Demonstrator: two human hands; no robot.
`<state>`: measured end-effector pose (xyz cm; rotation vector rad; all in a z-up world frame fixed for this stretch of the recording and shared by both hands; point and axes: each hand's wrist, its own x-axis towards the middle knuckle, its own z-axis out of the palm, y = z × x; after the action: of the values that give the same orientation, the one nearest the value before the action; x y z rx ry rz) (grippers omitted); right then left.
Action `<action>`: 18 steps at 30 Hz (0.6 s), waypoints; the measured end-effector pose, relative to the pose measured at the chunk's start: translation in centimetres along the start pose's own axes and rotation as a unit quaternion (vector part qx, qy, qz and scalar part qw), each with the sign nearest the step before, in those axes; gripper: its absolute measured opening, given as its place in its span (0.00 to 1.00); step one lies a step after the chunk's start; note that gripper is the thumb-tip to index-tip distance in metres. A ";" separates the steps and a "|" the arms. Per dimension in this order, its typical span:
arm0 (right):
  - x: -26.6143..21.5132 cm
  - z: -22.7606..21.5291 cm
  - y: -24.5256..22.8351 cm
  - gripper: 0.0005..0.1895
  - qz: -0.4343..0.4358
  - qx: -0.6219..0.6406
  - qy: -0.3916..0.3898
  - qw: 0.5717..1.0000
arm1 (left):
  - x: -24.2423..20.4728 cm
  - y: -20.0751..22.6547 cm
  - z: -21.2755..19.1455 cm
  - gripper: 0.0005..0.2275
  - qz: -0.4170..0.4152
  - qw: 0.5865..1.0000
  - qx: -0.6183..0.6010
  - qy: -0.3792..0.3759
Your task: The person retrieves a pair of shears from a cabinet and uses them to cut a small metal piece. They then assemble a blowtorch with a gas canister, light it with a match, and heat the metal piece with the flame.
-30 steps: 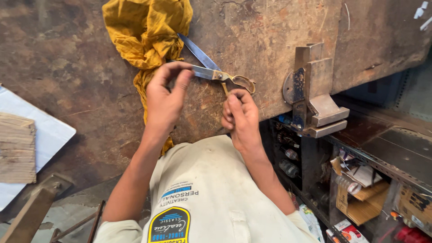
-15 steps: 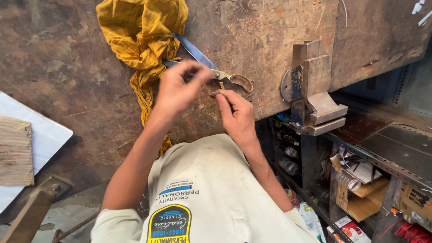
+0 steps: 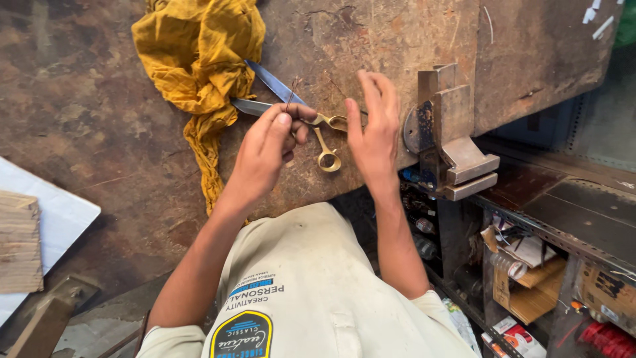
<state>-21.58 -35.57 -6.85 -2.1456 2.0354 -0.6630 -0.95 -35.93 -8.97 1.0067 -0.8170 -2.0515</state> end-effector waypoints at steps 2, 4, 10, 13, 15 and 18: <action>-1.0 -0.7 -1.0 0.12 0.122 0.280 -0.054 0.951 | -0.4 0.6 1.0 0.12 0.041 0.994 0.099 0.014; -1.7 -0.8 -1.8 0.12 0.232 0.469 -0.097 0.847 | -0.7 1.1 1.9 0.09 0.102 0.982 0.158 0.008; -2.7 -1.2 -2.2 0.06 0.232 0.602 -0.105 0.757 | -1.4 1.6 3.2 0.09 0.088 0.975 0.204 -0.011; -3.0 -1.1 -2.4 0.06 0.255 0.631 -0.088 0.728 | -1.4 1.1 3.5 0.09 0.103 0.986 0.130 -0.027; -3.3 -1.0 -2.6 0.05 0.275 0.647 -0.073 0.707 | -1.5 0.7 3.8 0.08 0.091 0.990 0.109 -0.007; -3.6 -0.8 -3.0 0.05 0.288 0.662 -0.053 0.690 | -1.4 0.3 4.1 0.08 0.087 0.992 0.088 -0.002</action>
<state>-19.17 -31.65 -5.86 -0.6235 1.2006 -1.2516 -3.62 -34.00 -6.18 0.9884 -1.0649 -1.8603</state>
